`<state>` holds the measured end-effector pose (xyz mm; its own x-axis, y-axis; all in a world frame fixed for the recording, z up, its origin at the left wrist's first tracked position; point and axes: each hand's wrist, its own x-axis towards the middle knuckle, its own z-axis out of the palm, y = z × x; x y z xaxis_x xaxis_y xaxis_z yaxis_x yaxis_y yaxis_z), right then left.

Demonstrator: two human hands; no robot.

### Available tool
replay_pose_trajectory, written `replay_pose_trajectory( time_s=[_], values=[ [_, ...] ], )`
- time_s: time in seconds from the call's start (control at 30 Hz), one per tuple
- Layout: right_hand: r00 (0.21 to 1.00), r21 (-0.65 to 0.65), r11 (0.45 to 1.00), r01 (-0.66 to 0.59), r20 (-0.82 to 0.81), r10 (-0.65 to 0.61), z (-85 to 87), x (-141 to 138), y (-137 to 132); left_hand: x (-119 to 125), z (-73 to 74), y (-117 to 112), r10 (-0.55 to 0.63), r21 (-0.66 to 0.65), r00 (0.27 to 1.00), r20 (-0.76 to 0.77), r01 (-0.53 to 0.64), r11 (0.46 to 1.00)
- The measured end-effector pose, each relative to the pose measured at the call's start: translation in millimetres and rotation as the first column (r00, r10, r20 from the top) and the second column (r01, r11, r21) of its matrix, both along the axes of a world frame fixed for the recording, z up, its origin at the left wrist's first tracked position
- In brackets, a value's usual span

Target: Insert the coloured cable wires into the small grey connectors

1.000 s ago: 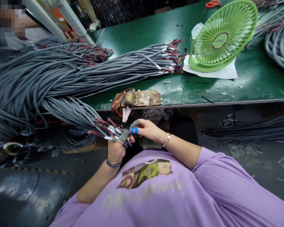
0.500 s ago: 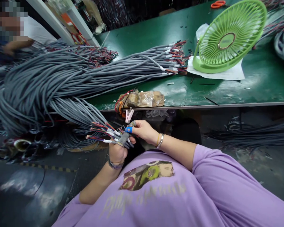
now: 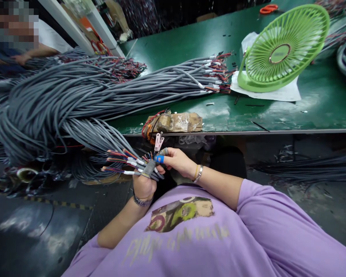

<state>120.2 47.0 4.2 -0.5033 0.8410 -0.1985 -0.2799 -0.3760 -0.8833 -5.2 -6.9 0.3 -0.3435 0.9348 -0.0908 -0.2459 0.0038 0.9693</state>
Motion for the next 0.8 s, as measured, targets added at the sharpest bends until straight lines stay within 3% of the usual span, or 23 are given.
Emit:
replay_pose_trajectory(
  time_s=[0.3, 0.5, 0.8],
  values=[
    [0.998, 0.003, 1.000, -0.020, -0.057, 0.020, 5.0, -7, -4, 0, -6.2, -2, -0.010, 0.020, 0.999, -0.037, 0.010, 1.000],
    [0.996, -0.032, 0.997, 0.074, -0.044, -0.075, 3.6, -10, -9, 1, -6.0, -2, 0.019, 0.020, 0.998, -0.062, -0.017, 1.000],
    [1.000, -0.025, 0.999, 0.022, -0.022, -0.022, 0.2, -1, -10, -1, -7.1, -2, 0.045, 0.043, 0.999, -0.030, -0.044, 0.998]
  ],
)
